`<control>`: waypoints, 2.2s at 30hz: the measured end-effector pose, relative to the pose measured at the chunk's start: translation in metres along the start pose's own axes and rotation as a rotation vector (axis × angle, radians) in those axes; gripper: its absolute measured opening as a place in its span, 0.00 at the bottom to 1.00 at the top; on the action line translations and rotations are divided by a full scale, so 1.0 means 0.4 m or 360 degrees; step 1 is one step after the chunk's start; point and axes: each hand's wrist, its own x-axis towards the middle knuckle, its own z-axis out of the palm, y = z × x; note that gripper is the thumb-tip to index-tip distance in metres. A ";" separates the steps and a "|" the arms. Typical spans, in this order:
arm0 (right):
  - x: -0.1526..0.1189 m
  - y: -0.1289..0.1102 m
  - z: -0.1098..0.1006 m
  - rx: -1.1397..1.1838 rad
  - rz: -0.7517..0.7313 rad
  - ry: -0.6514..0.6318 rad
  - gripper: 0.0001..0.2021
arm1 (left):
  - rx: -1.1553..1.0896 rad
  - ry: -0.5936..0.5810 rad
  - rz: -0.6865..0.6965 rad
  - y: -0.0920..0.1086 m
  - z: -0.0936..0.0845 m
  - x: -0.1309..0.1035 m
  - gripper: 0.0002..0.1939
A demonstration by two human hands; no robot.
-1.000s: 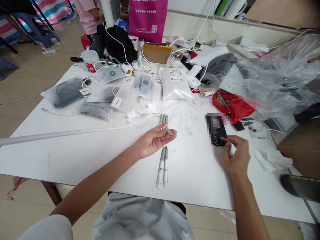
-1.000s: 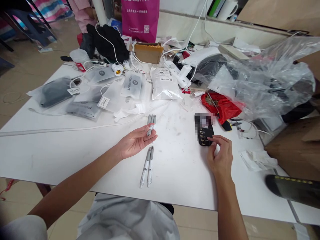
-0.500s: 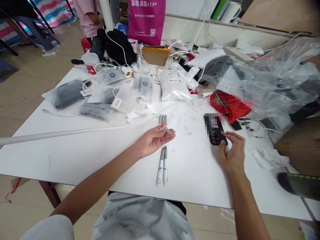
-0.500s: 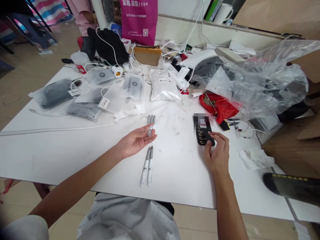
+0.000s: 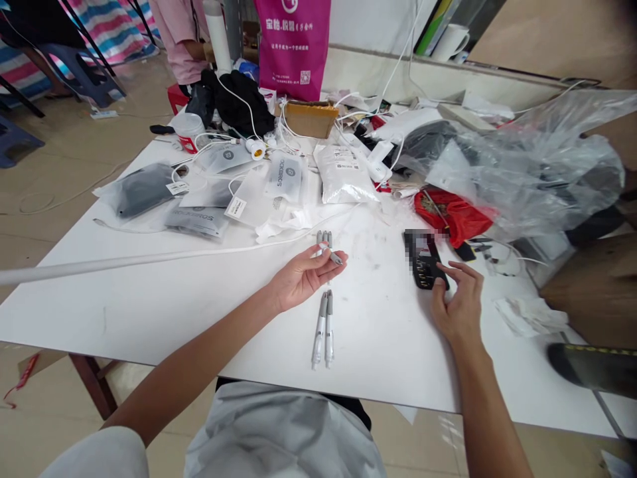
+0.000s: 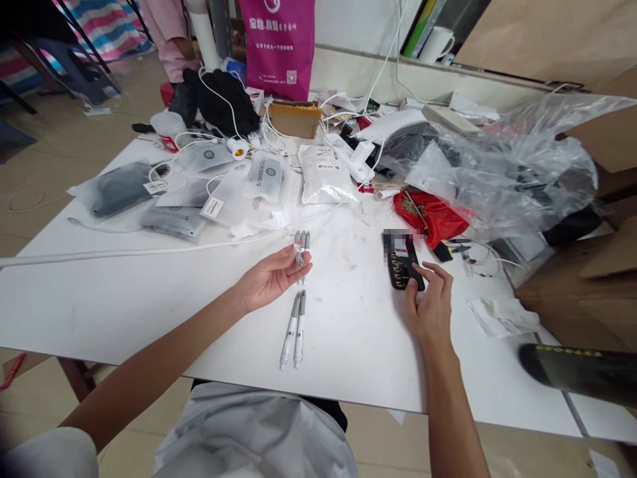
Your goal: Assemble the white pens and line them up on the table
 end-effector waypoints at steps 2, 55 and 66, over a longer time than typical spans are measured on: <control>-0.001 0.000 0.001 -0.0009 -0.0013 0.0023 0.19 | 0.0021 0.0012 -0.0003 -0.001 -0.001 -0.001 0.09; 0.152 -0.381 0.163 0.1821 0.0451 -0.0859 0.19 | 0.0369 -0.0192 -0.0215 0.018 -0.003 -0.005 0.18; 0.143 -0.345 0.170 0.1136 0.0154 -0.0393 0.14 | 0.0600 -0.0224 -0.0109 0.010 -0.008 -0.001 0.21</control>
